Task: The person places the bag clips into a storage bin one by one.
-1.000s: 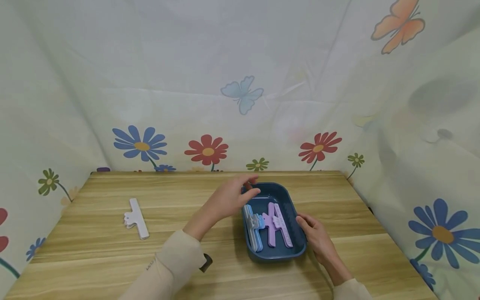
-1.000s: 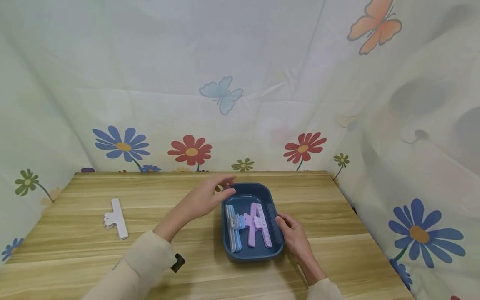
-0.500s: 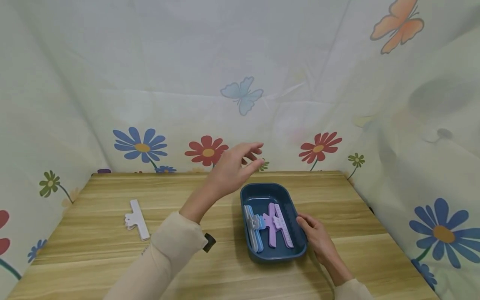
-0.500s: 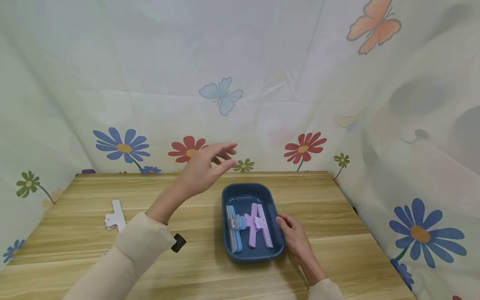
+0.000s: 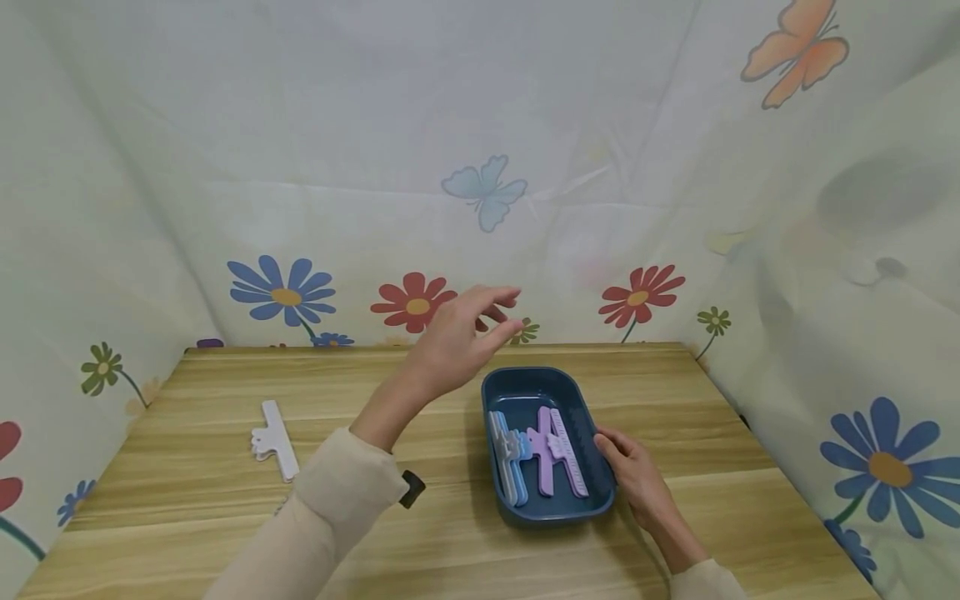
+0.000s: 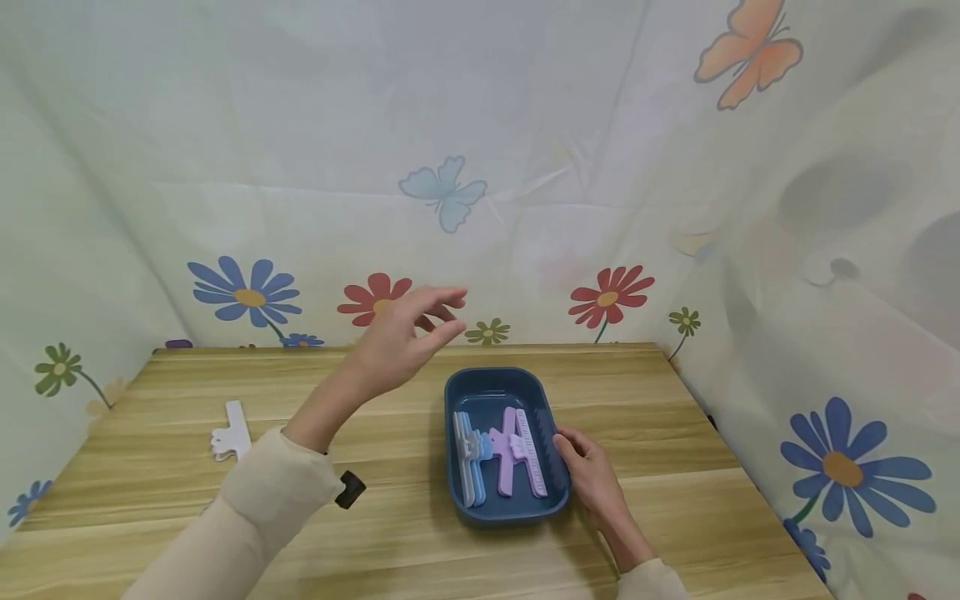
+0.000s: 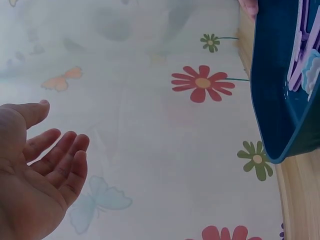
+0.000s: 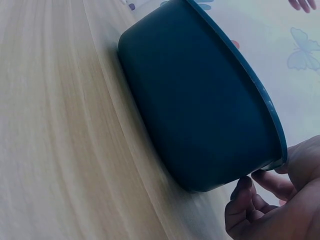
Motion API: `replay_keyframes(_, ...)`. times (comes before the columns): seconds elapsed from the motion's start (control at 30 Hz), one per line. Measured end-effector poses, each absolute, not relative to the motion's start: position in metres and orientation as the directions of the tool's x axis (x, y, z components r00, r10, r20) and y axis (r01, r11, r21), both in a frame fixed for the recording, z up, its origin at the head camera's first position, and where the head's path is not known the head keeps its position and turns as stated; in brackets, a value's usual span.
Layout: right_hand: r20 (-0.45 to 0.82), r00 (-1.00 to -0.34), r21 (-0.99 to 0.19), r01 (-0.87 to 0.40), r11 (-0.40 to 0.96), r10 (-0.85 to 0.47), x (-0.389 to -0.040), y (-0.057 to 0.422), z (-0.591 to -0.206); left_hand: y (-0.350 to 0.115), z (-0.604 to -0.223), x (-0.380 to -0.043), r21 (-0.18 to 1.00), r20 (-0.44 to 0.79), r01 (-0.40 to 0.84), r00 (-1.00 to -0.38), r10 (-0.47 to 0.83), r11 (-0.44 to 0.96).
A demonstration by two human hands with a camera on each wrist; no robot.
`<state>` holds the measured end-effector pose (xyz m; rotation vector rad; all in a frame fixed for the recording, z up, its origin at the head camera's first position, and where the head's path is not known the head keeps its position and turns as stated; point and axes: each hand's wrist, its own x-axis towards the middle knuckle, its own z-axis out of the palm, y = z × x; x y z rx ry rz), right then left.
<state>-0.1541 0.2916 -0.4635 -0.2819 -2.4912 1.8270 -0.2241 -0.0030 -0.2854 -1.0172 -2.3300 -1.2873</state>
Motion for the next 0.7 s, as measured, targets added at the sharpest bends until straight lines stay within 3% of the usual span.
replay_keyframes(0.7,-0.087,-0.981,-0.942,0.138,0.307,0.175,-0.154,0.292,-0.464,-0.081,-0.288,-0.222,0.603,0.561,0.651,-0.757,0.335,0.461)
